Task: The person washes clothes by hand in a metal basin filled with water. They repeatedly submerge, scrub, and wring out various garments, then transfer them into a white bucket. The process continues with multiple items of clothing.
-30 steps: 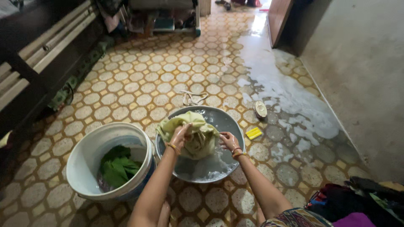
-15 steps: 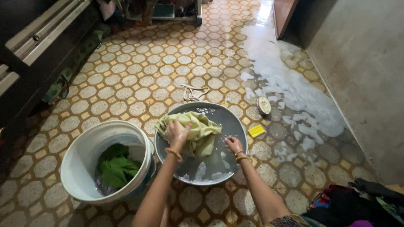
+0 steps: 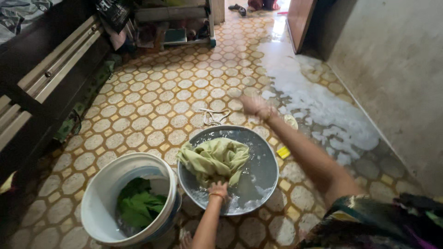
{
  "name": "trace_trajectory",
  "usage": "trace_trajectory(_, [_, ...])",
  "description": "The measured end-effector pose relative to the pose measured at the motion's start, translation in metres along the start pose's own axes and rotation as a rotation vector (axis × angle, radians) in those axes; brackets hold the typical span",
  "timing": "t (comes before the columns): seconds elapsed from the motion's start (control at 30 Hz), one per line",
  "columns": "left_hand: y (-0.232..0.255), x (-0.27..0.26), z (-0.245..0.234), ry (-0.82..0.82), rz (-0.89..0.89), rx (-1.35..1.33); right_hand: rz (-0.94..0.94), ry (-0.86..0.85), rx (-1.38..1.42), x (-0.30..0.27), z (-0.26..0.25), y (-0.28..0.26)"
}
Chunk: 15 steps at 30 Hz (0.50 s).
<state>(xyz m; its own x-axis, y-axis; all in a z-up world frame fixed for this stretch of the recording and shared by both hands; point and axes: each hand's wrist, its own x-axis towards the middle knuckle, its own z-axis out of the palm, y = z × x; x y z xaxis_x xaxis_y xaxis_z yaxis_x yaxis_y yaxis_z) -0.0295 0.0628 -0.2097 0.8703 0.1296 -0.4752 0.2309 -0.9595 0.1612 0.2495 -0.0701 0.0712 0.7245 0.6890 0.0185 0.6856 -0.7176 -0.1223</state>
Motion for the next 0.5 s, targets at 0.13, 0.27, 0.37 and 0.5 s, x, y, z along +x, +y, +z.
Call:
trace_trajectory(0.13, [-0.005, -0.011, 0.003, -0.072, 0.049, 0.051, -0.083, 0.524, 0.071, 0.022, -0.142, -0.015])
trace_trajectory(0.27, [-0.004, -0.012, -0.001, -0.177, 0.071, 0.024, -0.078, 0.720, 0.074, 0.029, -0.214, -0.024])
trace_trajectory(0.37, [0.001, -0.012, 0.007, -0.218, 0.111, 0.031, -0.113, 0.788, 0.077, -0.002, -0.186, -0.038])
trace_trajectory(0.5, [-0.001, 0.001, 0.002, -0.255, 0.204, -0.126, -0.159, 0.741, 0.042, 0.003, -0.209, -0.063])
